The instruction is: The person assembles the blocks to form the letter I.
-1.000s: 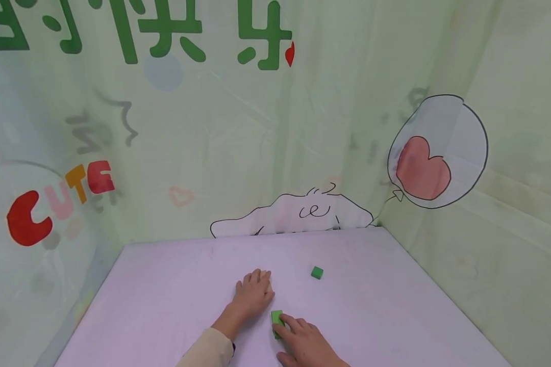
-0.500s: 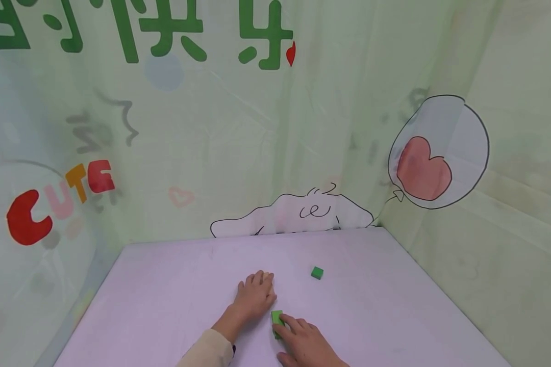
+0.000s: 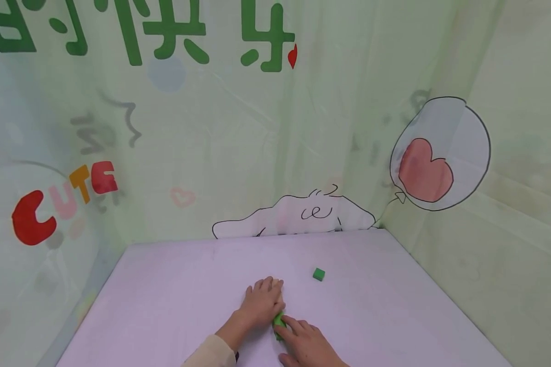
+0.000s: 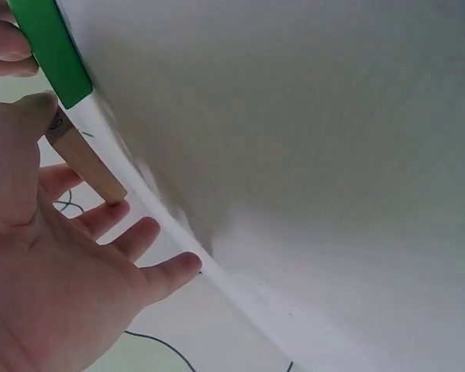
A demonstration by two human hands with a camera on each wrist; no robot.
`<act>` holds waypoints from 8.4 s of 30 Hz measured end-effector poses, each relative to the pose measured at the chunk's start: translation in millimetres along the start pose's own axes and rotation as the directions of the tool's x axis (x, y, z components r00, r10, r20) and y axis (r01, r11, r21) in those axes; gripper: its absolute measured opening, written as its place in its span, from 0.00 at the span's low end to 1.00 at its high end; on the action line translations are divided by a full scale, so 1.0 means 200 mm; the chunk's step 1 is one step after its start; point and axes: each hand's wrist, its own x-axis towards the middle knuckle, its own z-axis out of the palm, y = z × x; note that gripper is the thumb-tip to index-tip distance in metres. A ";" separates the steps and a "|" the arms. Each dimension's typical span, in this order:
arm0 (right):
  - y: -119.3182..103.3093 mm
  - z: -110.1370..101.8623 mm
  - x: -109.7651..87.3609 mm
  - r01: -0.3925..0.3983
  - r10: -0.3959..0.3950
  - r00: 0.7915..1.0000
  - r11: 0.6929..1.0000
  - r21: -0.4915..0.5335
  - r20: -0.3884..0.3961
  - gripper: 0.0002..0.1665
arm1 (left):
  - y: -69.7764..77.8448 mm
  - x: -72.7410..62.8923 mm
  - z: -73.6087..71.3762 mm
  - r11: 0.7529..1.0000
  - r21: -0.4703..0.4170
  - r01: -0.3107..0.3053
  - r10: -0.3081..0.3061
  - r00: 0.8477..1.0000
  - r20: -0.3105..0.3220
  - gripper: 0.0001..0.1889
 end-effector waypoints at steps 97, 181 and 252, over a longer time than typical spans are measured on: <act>0.00 0.02 -0.03 0.066 -0.068 0.993 0.997 -0.027 -0.092 0.32 | -0.02 -0.05 -0.03 0.996 0.089 -0.026 0.023 0.999 0.043 0.25; 0.14 -0.03 -0.01 -0.012 0.061 0.965 0.982 0.187 -0.255 0.26 | -0.02 -0.10 -0.07 0.990 0.041 0.134 -0.140 0.968 0.208 0.41; 0.34 -0.03 0.17 -0.256 0.296 0.866 0.955 0.152 -0.404 0.32 | -0.03 -0.10 -0.05 0.989 0.010 0.146 -0.145 0.968 0.205 0.40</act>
